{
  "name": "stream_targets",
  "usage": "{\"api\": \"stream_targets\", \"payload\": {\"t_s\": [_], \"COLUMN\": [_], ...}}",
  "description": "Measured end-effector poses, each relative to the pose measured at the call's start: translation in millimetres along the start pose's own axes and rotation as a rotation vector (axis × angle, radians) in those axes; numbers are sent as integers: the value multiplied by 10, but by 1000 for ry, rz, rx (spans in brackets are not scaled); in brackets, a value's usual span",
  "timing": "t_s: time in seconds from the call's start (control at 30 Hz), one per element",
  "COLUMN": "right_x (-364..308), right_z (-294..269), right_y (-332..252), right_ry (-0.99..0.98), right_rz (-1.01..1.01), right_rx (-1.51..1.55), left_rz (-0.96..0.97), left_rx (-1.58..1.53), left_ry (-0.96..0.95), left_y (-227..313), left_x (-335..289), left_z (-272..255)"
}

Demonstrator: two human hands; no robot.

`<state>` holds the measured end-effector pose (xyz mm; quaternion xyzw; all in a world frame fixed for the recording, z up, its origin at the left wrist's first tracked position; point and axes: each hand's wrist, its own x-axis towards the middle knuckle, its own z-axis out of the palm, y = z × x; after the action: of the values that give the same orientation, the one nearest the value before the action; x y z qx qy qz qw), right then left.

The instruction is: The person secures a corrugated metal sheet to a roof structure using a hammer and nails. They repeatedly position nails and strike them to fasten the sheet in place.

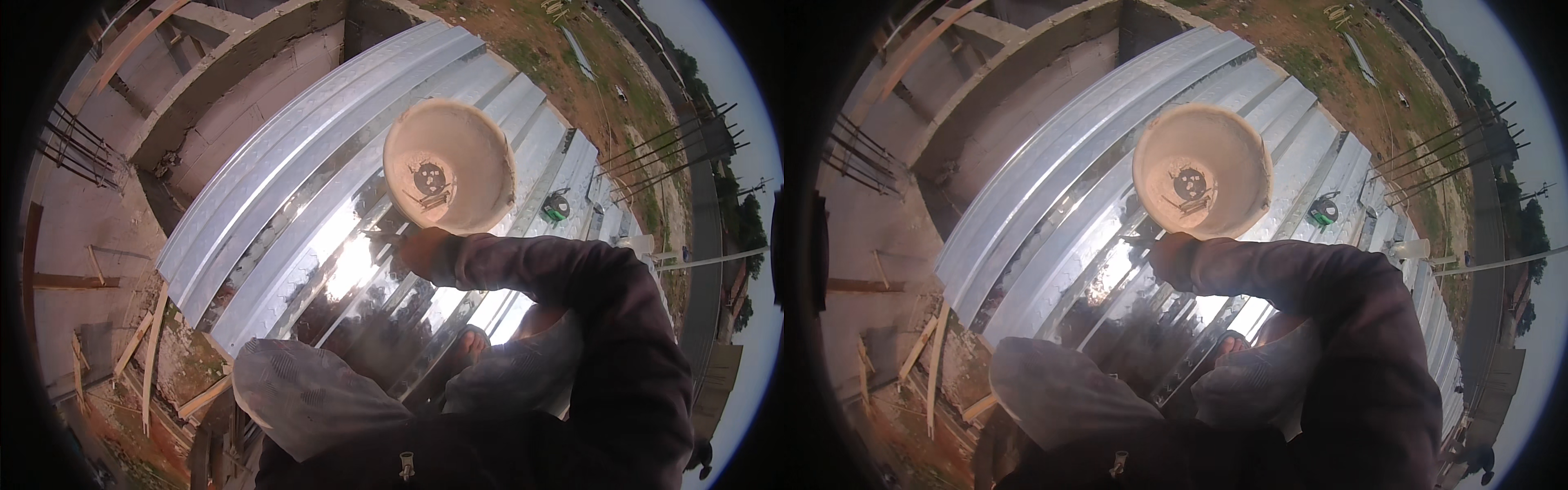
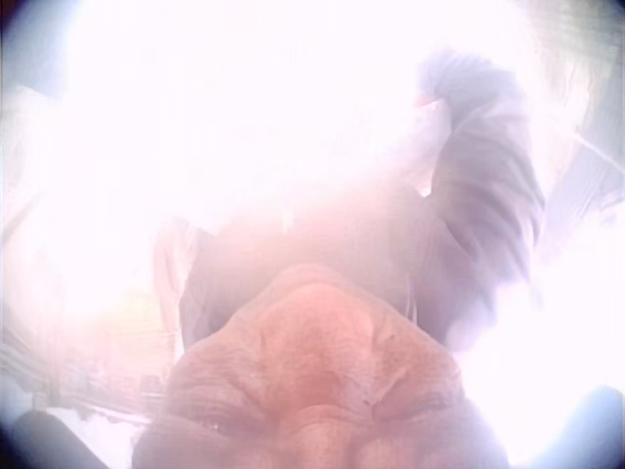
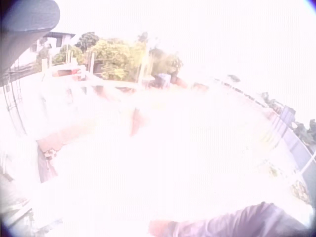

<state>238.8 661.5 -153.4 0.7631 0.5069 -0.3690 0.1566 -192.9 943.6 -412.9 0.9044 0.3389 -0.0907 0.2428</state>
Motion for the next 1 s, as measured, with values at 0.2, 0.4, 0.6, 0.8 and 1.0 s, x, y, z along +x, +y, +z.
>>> {"api": "stream_targets", "payload": {"t_s": [0.2,0.4,0.6,0.8,1.0], "right_x": [-119,-257,-135,16,-15], "right_z": [710,1540,2293,2260,2266], "right_y": [-93,-147,-291,-250,-144], "right_ry": [331,593,842,737,559], "right_rz": [94,187,130,199,232], "right_rx": [186,335,751,824,683], "left_rz": [-332,568,991,806,768], "left_rx": [-663,-275,-2,634,649], "left_ry": [-449,-92,-294,-238,-209], "left_y": [292,3187,5478,6041,5951], "left_x": [582,1481,1746,2216,2361], "left_z": [-1025,-2394,-1427,-259,325]}}
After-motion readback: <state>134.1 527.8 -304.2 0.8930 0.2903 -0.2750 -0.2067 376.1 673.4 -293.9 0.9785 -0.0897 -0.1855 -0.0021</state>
